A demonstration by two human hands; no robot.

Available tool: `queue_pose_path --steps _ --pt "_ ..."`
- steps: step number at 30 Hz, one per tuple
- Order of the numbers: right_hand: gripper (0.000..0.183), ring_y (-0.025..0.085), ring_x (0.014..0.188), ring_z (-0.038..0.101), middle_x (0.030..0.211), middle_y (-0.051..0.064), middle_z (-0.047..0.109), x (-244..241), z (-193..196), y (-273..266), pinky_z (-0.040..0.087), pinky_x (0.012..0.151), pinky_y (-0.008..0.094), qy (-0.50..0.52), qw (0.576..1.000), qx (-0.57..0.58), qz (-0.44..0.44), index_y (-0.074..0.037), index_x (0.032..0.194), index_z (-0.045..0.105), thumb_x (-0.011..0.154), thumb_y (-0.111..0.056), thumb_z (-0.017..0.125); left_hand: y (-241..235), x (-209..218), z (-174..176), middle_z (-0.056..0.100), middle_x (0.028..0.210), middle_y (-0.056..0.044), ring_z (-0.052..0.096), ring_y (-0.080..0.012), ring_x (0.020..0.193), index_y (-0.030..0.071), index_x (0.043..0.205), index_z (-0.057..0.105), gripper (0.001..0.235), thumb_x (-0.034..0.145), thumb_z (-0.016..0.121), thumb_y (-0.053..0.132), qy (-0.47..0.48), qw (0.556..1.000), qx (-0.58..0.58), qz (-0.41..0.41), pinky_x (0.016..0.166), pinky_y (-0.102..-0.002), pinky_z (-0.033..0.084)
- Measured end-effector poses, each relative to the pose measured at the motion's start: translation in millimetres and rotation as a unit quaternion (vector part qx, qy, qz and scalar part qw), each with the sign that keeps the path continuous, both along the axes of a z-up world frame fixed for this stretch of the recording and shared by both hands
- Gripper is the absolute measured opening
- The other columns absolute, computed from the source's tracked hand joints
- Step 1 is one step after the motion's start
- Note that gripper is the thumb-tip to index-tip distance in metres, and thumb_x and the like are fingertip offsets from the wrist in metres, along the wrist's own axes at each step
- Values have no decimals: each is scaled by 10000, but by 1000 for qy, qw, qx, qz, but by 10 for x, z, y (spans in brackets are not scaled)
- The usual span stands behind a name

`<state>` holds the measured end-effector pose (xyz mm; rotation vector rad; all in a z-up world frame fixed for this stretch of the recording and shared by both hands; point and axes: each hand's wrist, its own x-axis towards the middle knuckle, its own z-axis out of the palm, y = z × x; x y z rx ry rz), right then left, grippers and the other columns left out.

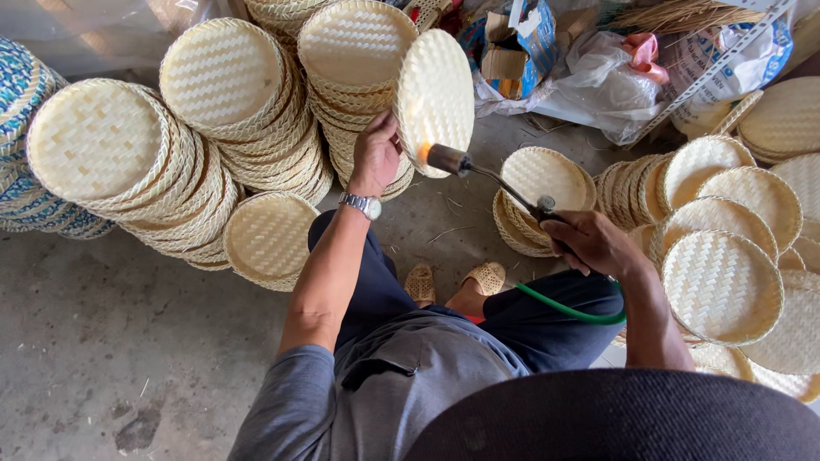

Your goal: The person uses a handheld blowtorch to apply flame to the surface of round woven baskets. They pick up each basket from a stack, move the torch over it, and place it back down, repeating the process across multiple units.

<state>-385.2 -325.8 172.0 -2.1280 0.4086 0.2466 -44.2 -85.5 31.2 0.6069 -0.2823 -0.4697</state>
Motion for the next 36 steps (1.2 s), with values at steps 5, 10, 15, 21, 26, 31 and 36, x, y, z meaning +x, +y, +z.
queue_pose_path --steps 5,10,15,21,26,31,36 --pt "431 122 394 489 504 41 533 -41 -170 -28 401 388 313 -6 995 -38 -96 -13 777 644 1046 -332 539 101 88 62 707 1294 -125 670 -210 1176 19 1284 676 289 1007 612 66 42 997 -60 30 1062 -365 536" --pt "428 118 417 472 529 35 528 39 -137 -93 368 397 314 -34 995 4 -93 -15 793 637 1059 -337 542 238 140 126 711 1281 -144 674 -216 1174 -17 1279 672 278 1019 582 19 6 997 -76 22 1076 -361 533" --pt "300 73 450 516 600 -16 603 238 -148 69 405 397 280 -88 989 -11 -122 -105 887 676 1007 -348 547 439 126 206 713 1260 -150 680 -211 1159 -53 1283 663 283 1021 570 -3 -40 997 -70 11 1073 -345 537" --pt "417 128 436 481 579 64 563 341 -152 231 365 403 318 -46 995 1 -84 -5 822 657 1044 -345 565 884 31 585 706 1272 -164 681 -227 1166 -69 1296 637 266 1048 623 25 -61 992 -93 55 1069 -360 537" --pt "377 121 471 472 609 44 551 221 -94 142 362 431 308 -93 976 -7 -196 -9 879 649 1072 -324 577 1765 -304 1032 712 1256 -132 669 -177 1164 -75 1309 637 310 1010 657 4 -151 981 0 121 1088 -317 527" --pt "323 130 535 521 708 75 616 1 -96 81 406 472 308 -126 969 -38 -210 -19 923 665 1122 -253 569 2624 -906 883 742 1206 -103 691 -166 1077 13 1262 698 276 989 655 24 -159 920 288 212 960 -303 569" --pt "287 109 581 543 791 71 638 -30 -165 123 432 492 299 -174 967 -8 -188 -4 1004 653 1167 -213 541 2807 -1398 -119 638 985 -78 619 -218 880 44 1161 732 251 922 688 -16 -359 689 545 316 745 -354 533"
